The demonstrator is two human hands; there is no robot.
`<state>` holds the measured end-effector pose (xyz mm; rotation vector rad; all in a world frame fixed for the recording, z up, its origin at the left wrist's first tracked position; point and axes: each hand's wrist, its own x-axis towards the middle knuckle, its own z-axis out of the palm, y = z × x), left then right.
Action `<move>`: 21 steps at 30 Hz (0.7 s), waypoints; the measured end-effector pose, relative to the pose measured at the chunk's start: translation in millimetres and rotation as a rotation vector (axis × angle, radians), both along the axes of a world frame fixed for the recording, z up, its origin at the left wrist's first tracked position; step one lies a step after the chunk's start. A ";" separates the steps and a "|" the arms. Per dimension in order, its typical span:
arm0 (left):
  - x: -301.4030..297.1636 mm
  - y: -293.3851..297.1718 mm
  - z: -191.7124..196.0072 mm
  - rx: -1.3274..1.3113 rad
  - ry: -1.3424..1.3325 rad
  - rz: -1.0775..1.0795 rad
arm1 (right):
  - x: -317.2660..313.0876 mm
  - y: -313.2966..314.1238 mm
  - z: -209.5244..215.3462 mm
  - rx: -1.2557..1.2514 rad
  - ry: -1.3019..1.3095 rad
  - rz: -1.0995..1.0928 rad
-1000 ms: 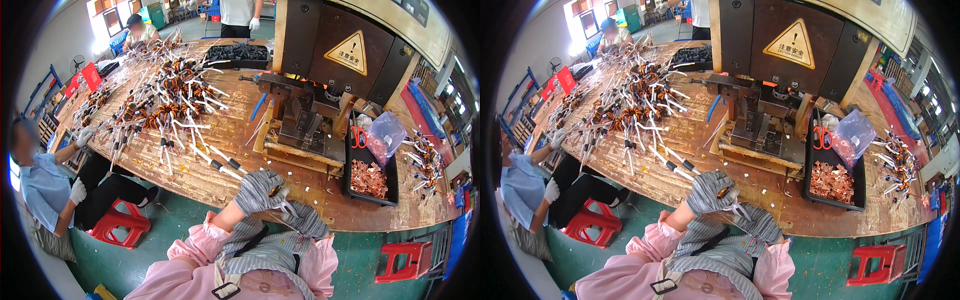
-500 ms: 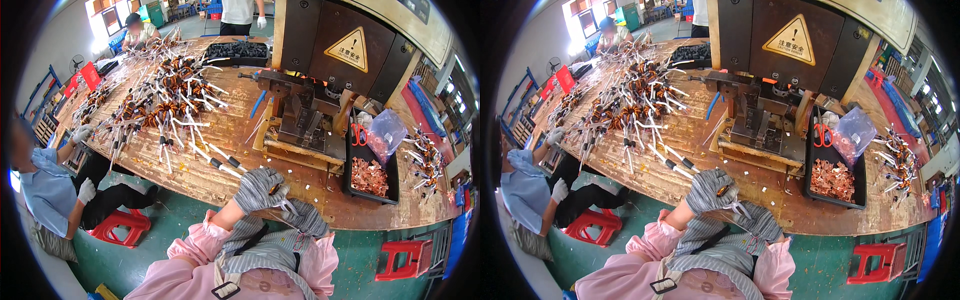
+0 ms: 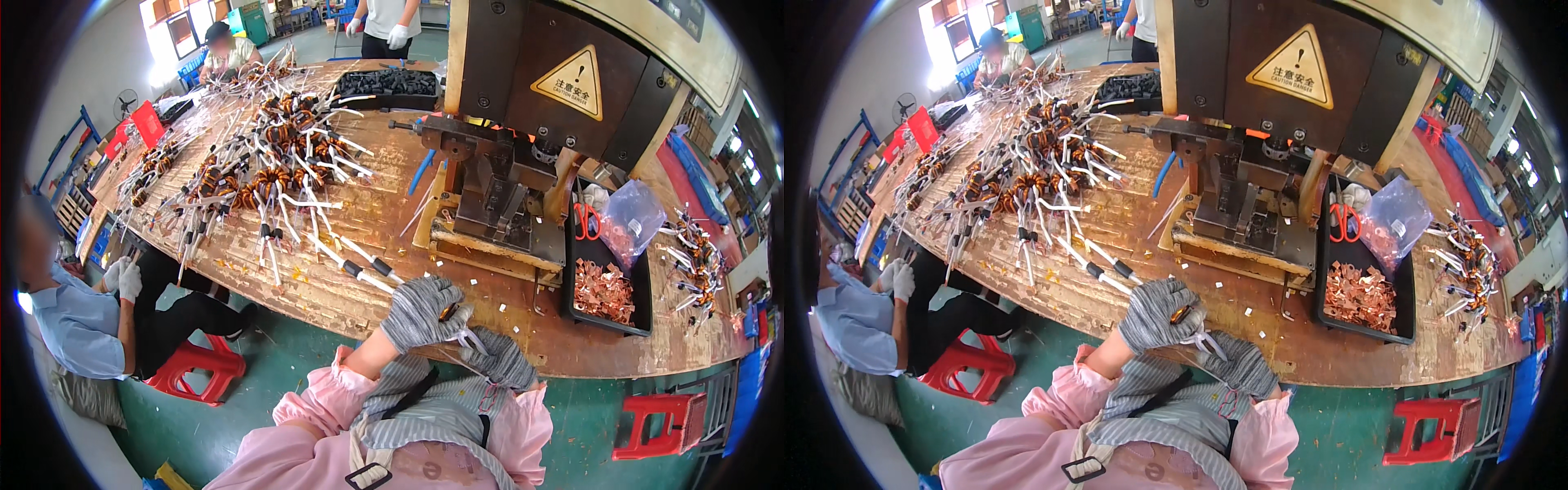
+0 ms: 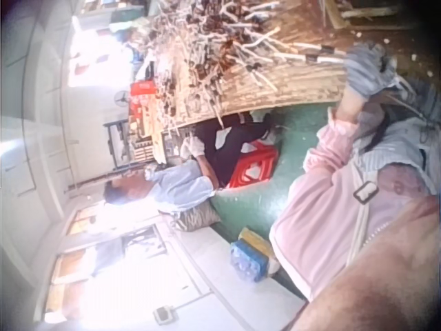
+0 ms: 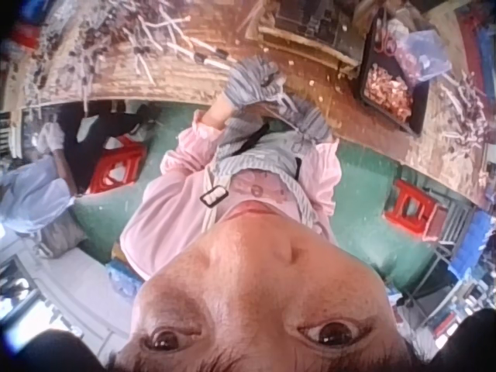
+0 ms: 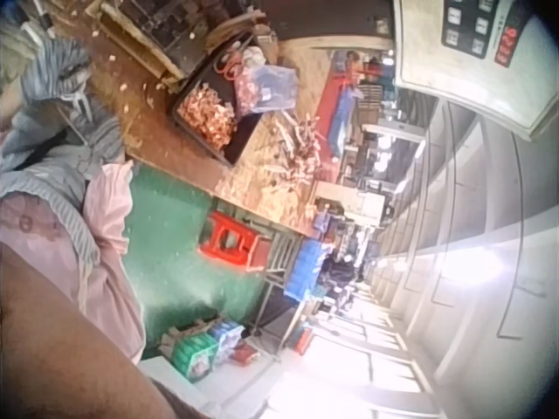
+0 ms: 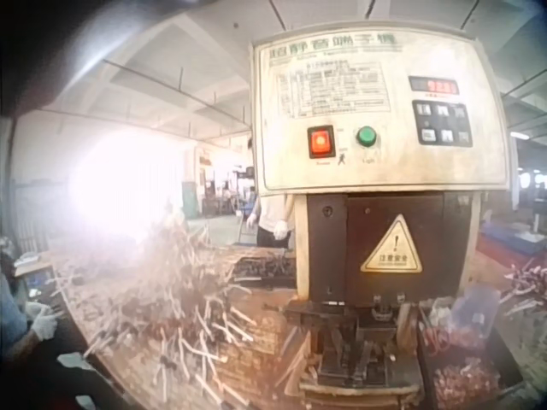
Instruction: The person assembles electrical components by inserting copper terminals into a press machine and attaching them to white insulated wires. They repeatedly pick up wires and terminals, operate the press, and place the finished assemblies onto a wooden table.
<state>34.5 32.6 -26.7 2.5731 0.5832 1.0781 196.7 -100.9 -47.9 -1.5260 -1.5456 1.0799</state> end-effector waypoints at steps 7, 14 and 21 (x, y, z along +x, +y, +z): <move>-1.0 0.8 -0.3 -0.002 0.054 0.019 | -1.1 2.0 -0.9 0.030 -0.011 -0.004; -0.5 0.8 1.4 -0.004 0.050 0.004 | 0.2 1.5 -3.7 -0.013 0.003 -0.017; -0.7 1.9 -0.6 0.000 0.035 -0.003 | 0.0 2.0 -4.9 -0.001 0.014 -0.013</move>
